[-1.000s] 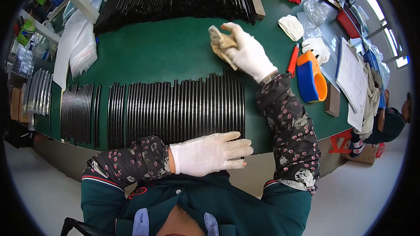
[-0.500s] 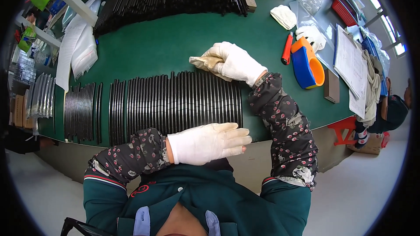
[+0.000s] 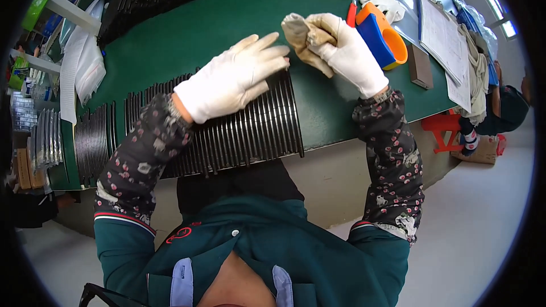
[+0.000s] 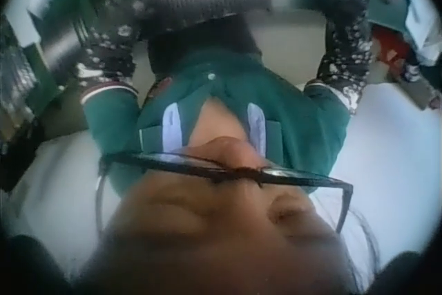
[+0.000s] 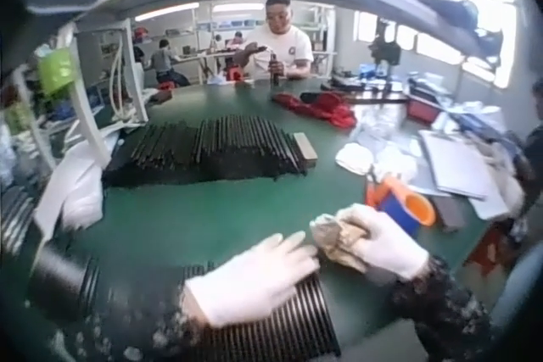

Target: Wiping and inspecting black cylindrical tubes at a factory workbench.

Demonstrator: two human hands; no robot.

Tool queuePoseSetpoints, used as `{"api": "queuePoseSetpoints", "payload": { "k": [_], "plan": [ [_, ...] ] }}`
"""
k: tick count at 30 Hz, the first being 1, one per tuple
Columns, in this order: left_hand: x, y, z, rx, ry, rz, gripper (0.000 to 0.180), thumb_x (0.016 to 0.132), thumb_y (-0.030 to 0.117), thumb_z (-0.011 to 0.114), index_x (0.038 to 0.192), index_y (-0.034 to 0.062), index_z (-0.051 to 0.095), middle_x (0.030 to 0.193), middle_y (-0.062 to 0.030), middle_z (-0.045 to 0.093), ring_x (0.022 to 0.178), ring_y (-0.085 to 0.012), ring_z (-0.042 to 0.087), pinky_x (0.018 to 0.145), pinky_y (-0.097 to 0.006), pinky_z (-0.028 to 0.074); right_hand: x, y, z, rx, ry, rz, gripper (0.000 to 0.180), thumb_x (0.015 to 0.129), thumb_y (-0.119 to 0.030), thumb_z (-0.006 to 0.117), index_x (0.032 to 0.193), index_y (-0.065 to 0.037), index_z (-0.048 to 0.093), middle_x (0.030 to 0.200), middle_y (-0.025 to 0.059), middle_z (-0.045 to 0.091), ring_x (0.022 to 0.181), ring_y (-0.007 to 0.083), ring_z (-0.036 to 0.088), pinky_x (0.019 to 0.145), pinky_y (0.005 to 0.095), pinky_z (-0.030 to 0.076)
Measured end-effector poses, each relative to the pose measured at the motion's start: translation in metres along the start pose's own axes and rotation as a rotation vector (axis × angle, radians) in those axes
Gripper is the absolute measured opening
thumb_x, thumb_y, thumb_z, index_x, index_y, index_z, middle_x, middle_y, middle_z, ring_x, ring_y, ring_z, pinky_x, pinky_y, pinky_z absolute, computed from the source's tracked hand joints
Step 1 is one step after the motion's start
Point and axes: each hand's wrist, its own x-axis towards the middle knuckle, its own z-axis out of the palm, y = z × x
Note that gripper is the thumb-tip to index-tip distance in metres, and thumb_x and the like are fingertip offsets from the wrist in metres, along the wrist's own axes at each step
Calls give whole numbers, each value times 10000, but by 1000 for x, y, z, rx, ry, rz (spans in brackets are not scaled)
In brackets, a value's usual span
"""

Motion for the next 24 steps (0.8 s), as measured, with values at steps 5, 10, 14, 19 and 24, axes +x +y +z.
{"api": "queuePoseSetpoints", "payload": {
  "k": [5,10,14,19,24],
  "plan": [
    [9,-8,38,132,-153,-19,478,873,256,582,1308,76,497,1430,-119,421,1355,-319,359,1113,-489,294,-39,-36,30,-282,-235,-168,305,772,-5,658,1067,-74,623,946,106,615,894,296,586,801,370,486],
    [6,-7,38,144,-149,4,496,914,296,515,1359,85,456,1448,-118,408,1370,-312,341,1121,-471,286,-92,-71,41,-25,-816,-294,374,667,5,666,1015,-127,633,939,52,624,850,289,602,757,382,505],
    [8,-8,35,140,-148,22,502,911,295,518,1362,84,452,1445,-120,409,1374,-310,336,1123,-469,282,-69,-67,37,-47,-262,-456,355,682,-16,645,1026,-99,628,900,86,614,837,321,598,720,379,504],
    [9,-6,36,150,-158,-5,489,920,306,521,1354,87,462,1443,-118,410,1374,-298,336,1124,-464,285,-76,-64,65,-279,-552,-406,311,716,-75,654,1025,-105,641,931,81,639,839,279,634,696,364,526],
    [10,-5,36,138,-183,-25,498,922,316,526,1362,94,454,1451,-110,403,1378,-295,332,1124,-462,286,-64,-87,61,67,-390,-459,313,727,-76,658,1038,-104,630,827,70,619,701,276,624,622,357,522]
  ]
}}
